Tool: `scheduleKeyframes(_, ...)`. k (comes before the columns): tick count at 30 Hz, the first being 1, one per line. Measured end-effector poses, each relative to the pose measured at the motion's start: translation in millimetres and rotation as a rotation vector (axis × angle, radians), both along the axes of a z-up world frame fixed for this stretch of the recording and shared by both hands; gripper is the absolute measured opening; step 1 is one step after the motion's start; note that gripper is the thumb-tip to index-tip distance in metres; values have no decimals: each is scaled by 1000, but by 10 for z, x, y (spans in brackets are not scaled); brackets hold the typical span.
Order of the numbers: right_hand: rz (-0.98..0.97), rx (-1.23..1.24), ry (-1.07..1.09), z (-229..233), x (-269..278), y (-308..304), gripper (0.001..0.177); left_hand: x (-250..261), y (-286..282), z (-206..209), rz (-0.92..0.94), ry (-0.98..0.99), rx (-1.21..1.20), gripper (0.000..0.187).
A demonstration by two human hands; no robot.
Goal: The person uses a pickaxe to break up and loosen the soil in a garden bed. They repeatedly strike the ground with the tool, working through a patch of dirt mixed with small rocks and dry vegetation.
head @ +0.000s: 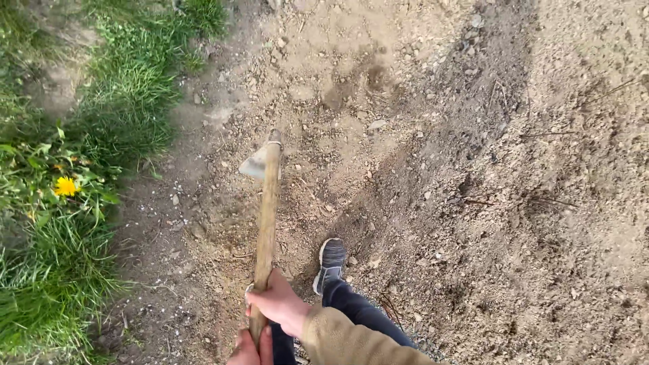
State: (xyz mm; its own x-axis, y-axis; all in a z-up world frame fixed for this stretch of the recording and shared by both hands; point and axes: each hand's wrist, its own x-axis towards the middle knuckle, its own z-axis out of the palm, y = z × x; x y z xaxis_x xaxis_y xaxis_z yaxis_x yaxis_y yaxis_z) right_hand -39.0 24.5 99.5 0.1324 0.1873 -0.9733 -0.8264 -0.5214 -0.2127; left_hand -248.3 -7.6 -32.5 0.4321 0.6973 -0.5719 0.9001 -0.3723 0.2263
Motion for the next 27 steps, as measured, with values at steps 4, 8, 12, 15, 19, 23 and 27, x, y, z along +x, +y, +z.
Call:
scheduleKeyframes(4,-146,88,-84,339,355,-137,40,587,142,471,-113,102,-143,59)
scheduleKeyframes(8,-237,111,-186,549,688,-257,30,1319,296,1284,-119,109,-347,58)
scheduleKeyframes(12,-329,114,-205,856,1204,-370,31,2107,289,1969,-181,96,-418,57)
scheduleKeyframes(15,-417,140,-268,938,1664,-471,27,2628,170,2099,-201,85,-392,54)
scheduleKeyframes(19,-494,194,-516,572,2343,-670,30,3327,-37,2232,-246,-178,-327,45)
scheduleKeyframes(23,-503,203,-814,473,3101,-777,10,4084,-182,2290,-300,-324,-278,45)
scheduleKeyframes(27,-402,118,-832,415,3845,-962,10,4779,-385,2325,-305,-339,-271,46)
